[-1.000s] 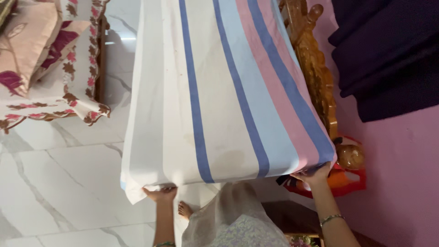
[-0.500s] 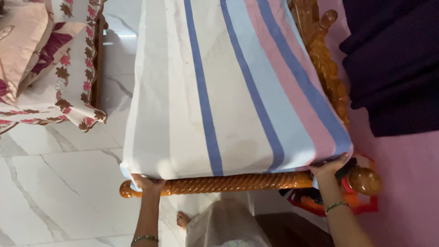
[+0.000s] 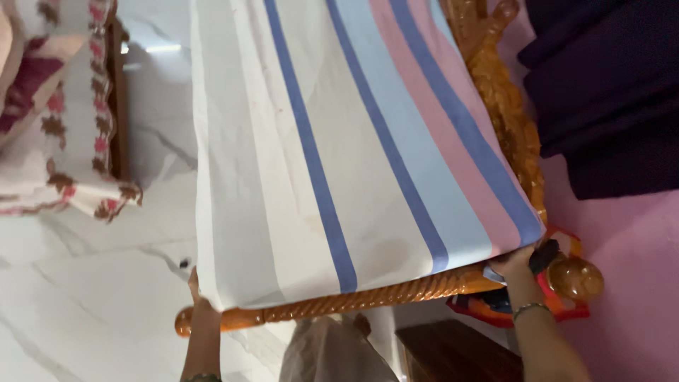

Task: The person spreads a striped sheet over a mattress on a wooden bed frame. They smooth the fabric, pull the edges over the corners, and tuck the sheet underneath the mattress to secure it.

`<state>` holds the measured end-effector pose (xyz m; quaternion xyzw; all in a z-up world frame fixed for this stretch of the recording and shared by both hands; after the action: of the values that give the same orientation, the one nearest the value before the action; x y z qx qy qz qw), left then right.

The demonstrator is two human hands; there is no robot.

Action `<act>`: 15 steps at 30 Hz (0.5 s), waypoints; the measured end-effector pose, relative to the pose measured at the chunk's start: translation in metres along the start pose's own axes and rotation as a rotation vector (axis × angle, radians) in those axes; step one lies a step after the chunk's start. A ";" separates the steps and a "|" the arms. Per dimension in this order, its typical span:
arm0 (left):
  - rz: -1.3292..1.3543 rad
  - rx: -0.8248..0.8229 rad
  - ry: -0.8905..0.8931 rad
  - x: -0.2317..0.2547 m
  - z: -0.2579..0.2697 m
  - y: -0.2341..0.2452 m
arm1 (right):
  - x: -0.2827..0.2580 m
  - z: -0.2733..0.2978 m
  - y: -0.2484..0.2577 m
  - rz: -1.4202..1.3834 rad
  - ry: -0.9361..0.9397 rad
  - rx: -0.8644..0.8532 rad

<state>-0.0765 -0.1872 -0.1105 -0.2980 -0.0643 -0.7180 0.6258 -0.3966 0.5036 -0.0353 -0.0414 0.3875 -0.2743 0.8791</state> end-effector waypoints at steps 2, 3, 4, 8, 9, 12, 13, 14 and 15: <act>-0.055 0.001 0.033 0.010 -0.006 -0.005 | -0.004 0.002 0.012 0.121 -0.187 0.243; -0.092 0.002 0.055 0.011 -0.007 -0.006 | -0.007 0.008 0.020 0.189 -0.095 0.282; -0.116 -0.001 0.072 0.013 -0.010 -0.011 | -0.011 0.010 0.021 0.259 0.001 0.309; -0.185 -0.008 0.128 0.016 -0.019 -0.018 | 0.005 0.008 0.001 0.594 0.457 0.474; -0.201 -0.010 0.142 0.016 -0.019 -0.015 | 0.013 0.007 0.001 0.681 0.326 0.561; -0.251 -0.035 0.175 0.016 -0.028 -0.018 | 0.017 0.005 -0.011 1.024 0.333 0.654; -0.267 -0.041 0.190 0.012 -0.029 -0.020 | 0.016 0.011 -0.013 1.158 0.394 0.650; -0.277 -0.048 0.203 0.010 -0.031 -0.023 | 0.015 0.015 -0.019 1.281 0.465 0.638; -0.296 -0.058 0.211 0.011 -0.035 -0.026 | 0.021 0.021 -0.028 1.404 0.514 0.608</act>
<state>-0.1130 -0.2072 -0.1263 -0.2262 -0.0207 -0.8310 0.5077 -0.3829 0.4662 -0.0259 0.5170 0.4218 0.2478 0.7024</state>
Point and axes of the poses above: each hand's wrist, its own z-axis away from the middle knuckle, its own y-axis out of the back of the hand, x = y × z, the point moved 3 cm from there along -z, towards the middle knuckle
